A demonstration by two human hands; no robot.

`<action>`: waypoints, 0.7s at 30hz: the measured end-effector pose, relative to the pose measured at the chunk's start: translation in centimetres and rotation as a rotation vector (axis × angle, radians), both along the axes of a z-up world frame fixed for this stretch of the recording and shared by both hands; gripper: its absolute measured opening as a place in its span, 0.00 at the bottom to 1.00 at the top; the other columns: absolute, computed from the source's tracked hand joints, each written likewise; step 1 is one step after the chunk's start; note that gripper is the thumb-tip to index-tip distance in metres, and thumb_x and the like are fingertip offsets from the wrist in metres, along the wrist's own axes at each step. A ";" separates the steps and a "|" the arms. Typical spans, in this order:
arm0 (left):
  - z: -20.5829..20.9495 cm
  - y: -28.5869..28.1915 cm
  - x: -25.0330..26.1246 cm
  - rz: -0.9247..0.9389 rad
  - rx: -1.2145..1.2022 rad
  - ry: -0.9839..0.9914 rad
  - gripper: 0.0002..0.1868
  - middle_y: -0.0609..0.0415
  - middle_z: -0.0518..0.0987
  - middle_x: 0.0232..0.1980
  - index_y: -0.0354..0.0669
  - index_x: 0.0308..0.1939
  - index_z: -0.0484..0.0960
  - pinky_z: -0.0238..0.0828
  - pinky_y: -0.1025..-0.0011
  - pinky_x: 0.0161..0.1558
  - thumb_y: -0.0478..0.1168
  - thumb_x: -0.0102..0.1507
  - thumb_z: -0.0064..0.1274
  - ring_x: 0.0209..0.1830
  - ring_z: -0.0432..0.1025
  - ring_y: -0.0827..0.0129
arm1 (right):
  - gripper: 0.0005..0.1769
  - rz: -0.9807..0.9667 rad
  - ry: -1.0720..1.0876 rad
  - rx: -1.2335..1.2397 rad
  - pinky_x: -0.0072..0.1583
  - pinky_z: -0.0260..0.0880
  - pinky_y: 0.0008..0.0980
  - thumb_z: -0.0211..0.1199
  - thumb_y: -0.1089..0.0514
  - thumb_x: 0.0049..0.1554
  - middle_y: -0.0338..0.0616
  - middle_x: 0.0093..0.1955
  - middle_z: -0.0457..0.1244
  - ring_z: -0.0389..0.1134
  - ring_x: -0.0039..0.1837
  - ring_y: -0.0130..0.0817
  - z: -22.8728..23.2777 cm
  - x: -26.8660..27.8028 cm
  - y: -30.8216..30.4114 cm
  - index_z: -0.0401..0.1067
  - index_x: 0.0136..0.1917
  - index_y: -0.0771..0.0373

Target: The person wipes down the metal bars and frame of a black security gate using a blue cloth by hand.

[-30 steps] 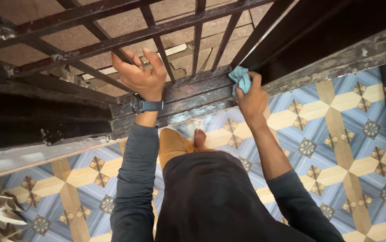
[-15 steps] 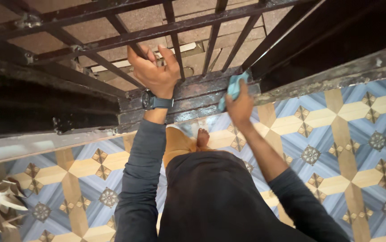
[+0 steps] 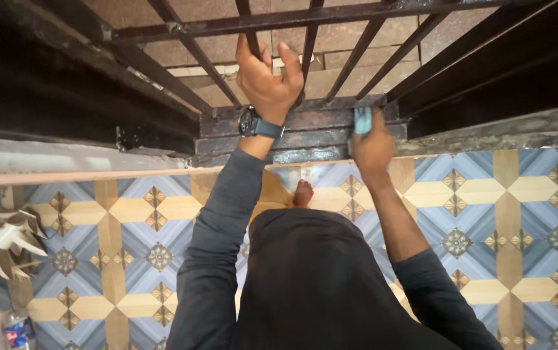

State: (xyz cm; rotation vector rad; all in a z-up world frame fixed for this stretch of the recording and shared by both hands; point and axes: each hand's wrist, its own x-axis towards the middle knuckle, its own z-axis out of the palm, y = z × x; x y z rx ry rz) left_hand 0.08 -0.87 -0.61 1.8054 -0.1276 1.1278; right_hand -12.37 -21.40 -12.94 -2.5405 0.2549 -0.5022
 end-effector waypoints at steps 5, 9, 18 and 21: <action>0.3 0.1 -0.4 -0.034 -0.036 0.034 0.31 0.53 0.74 0.38 0.32 0.68 0.62 0.73 0.70 0.31 0.38 0.65 0.58 0.30 0.71 0.67 | 0.38 0.150 0.219 0.102 0.47 0.70 0.53 0.69 0.56 0.49 0.60 0.45 0.69 0.71 0.44 0.59 -3.6 2.0 7.5 0.64 0.72 0.61; 0.9 0.4 -1.1 -0.071 -0.033 0.092 0.31 0.50 0.76 0.41 0.33 0.68 0.64 0.76 0.69 0.37 0.38 0.64 0.58 0.34 0.73 0.65 | 0.36 0.582 -0.017 0.075 0.52 0.71 0.53 0.69 0.57 0.49 0.57 0.48 0.67 0.71 0.50 0.58 -5.7 2.6 12.4 0.64 0.69 0.63; 0.6 1.1 -0.8 -0.106 0.035 0.095 0.30 0.50 0.75 0.39 0.30 0.64 0.64 0.74 0.62 0.38 0.39 0.63 0.58 0.34 0.72 0.61 | 0.38 -0.042 0.162 0.084 0.45 0.71 0.52 0.66 0.59 0.53 0.56 0.37 0.69 0.71 0.39 0.58 -0.1 0.3 3.4 0.62 0.75 0.63; -0.5 0.8 -0.1 -0.075 0.021 0.091 0.28 0.51 0.76 0.37 0.32 0.62 0.67 0.72 0.63 0.36 0.40 0.63 0.60 0.31 0.71 0.62 | 0.38 -0.079 -0.090 -0.170 0.49 0.73 0.50 0.66 0.59 0.53 0.61 0.51 0.70 0.72 0.47 0.59 -0.2 -0.4 1.9 0.60 0.75 0.67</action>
